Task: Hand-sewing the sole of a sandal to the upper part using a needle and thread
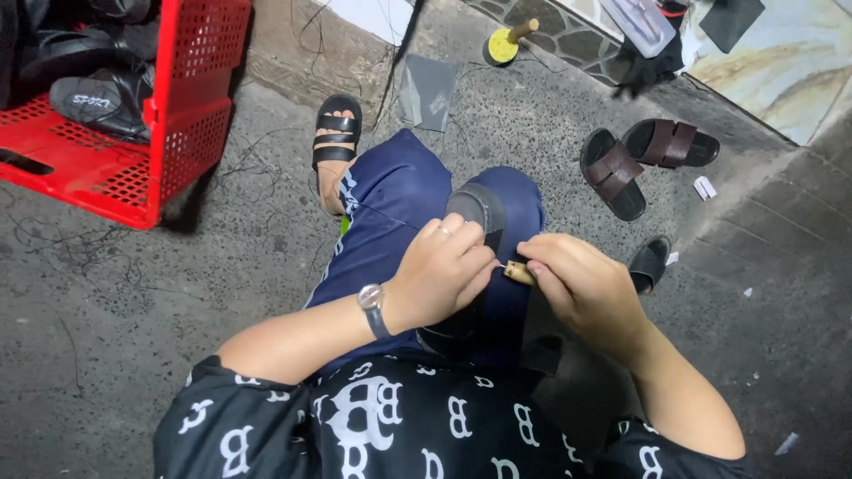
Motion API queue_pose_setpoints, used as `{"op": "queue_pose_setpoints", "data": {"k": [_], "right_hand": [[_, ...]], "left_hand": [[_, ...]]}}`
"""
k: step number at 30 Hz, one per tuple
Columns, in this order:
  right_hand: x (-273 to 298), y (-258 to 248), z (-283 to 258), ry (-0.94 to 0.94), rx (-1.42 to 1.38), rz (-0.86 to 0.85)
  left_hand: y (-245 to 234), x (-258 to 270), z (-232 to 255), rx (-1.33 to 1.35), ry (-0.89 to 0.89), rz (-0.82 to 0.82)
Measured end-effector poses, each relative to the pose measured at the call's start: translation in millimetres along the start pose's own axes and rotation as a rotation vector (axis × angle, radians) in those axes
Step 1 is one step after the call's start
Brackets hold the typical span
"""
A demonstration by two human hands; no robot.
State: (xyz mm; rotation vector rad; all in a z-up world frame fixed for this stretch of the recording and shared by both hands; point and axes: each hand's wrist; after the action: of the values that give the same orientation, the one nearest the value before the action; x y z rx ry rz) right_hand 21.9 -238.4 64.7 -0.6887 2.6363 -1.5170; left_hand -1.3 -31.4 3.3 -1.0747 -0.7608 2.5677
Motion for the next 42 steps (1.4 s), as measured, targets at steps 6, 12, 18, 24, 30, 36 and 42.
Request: {"op": "queue_pose_setpoints", "data": {"k": [6,12,18,24,30,36,42], "right_hand": [[-21,11,31,-0.015,-0.201,-0.149],[-29,35,68,-0.167,0.009,-0.117],[-24,-7,4,-0.324,-0.12,0.045],[10,-21,1,-0.411,-0.115,0.333],[4,-12,-20,-0.28,-0.033,0.186],[1,29,2,-0.194,0.317,-0.009],[10,53,13,-0.163,0.434,0.014]], "left_hand": [[-34,-7,-8,0.148,-0.156,0.177],[-45,-10,-2,0.241,-0.257,0.186],[-30,-22,12,0.582,-0.229,-0.063],[-137,9,-28,0.433,-0.703,0.169],[-177,42,-28,-1.172,-0.432,-0.074],[-47,1,4,-0.264,0.134,-0.061],[-31,3,-10,0.342,-0.075,-0.18]]}}
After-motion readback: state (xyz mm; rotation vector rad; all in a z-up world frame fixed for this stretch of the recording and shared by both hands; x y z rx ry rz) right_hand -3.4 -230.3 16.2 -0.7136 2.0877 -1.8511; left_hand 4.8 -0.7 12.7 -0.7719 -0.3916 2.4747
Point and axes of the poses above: each hand's wrist, its own x-axis away from the middle knuckle, its own y-axis out of the palm, z = x × y, and after that the axes turned 14 degrees about y, right-handed
